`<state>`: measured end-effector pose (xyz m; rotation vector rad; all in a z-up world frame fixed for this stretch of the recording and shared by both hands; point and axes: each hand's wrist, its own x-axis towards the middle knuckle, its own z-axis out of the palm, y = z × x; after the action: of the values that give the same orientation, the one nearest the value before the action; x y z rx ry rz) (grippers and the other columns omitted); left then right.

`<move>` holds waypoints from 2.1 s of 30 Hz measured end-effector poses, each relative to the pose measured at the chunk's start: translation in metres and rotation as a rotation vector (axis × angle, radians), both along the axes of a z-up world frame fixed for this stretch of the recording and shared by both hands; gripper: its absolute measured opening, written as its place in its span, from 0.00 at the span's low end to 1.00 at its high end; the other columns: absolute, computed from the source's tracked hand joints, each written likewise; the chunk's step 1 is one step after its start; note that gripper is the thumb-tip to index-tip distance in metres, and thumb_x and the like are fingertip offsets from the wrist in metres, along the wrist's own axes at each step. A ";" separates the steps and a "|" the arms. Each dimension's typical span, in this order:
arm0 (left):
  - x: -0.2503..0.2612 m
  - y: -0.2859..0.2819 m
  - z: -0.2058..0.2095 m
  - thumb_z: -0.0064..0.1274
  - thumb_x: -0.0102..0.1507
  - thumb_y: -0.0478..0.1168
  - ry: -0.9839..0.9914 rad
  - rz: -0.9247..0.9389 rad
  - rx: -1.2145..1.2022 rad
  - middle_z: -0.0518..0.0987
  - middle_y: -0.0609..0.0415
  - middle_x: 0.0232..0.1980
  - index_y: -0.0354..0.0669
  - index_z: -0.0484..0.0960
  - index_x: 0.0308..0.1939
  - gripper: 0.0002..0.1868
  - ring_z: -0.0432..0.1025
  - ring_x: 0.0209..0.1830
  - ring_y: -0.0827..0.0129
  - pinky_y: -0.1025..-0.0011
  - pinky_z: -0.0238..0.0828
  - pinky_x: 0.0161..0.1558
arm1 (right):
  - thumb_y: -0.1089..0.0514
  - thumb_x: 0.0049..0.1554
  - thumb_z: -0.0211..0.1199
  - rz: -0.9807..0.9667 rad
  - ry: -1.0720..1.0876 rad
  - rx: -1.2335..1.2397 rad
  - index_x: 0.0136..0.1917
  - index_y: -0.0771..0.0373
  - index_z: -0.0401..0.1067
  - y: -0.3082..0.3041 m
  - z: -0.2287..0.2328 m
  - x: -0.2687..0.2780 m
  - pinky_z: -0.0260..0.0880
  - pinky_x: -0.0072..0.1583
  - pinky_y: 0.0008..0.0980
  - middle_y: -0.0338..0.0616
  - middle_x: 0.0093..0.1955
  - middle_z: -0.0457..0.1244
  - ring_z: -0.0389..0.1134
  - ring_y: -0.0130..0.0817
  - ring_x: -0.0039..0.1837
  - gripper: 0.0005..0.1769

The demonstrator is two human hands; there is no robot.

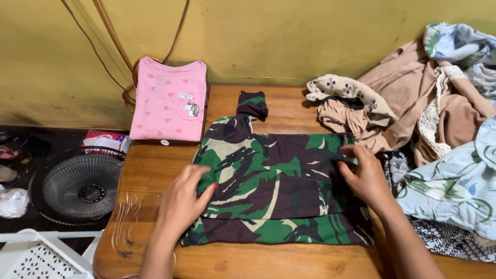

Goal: The person removes clothes from a pink laundry basket and folds them on a wooden table. They fold a brown shirt, a pink shirt, and a camouflage shirt one by one, smoothing and aligning each before stacking them on the table.

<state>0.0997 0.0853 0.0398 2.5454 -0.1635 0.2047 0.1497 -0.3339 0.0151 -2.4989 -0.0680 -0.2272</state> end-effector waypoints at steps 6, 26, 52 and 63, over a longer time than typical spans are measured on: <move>0.101 -0.034 -0.037 0.57 0.61 0.35 -0.348 -0.111 -0.014 0.79 0.45 0.55 0.37 0.78 0.52 0.15 0.73 0.57 0.50 0.57 0.72 0.54 | 0.66 0.51 0.61 0.200 -0.199 -0.274 0.57 0.66 0.73 0.013 -0.013 0.054 0.68 0.61 0.45 0.55 0.56 0.68 0.68 0.54 0.61 0.19; 0.044 0.020 -0.032 0.60 0.60 0.35 0.144 -0.176 -0.588 0.85 0.59 0.39 0.39 0.81 0.40 0.07 0.75 0.37 0.80 0.77 0.71 0.38 | 0.64 0.43 0.71 0.104 -0.169 -0.554 0.45 0.57 0.78 -0.037 -0.006 -0.021 0.64 0.59 0.42 0.38 0.51 0.69 0.64 0.40 0.60 0.14; 0.000 0.007 -0.032 0.48 0.66 0.40 0.339 0.007 -0.327 0.88 0.57 0.38 0.48 0.82 0.47 0.09 0.82 0.34 0.62 0.65 0.74 0.36 | 0.42 0.51 0.73 0.012 0.132 0.015 0.54 0.67 0.75 0.199 -0.041 0.099 0.70 0.49 0.43 0.57 0.46 0.70 0.72 0.51 0.48 0.28; 0.004 0.013 -0.041 0.49 0.65 0.40 0.302 -0.016 -0.330 0.89 0.57 0.39 0.48 0.83 0.47 0.10 0.82 0.37 0.62 0.65 0.76 0.39 | 0.61 0.58 0.60 0.665 0.203 0.803 0.49 0.68 0.76 0.166 0.022 0.048 0.73 0.52 0.26 0.41 0.46 0.68 0.69 0.25 0.49 0.08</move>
<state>0.1038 0.0987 -0.0013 2.2128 -0.0293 -0.1491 0.1981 -0.1679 0.0370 -1.5777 -0.5871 0.2396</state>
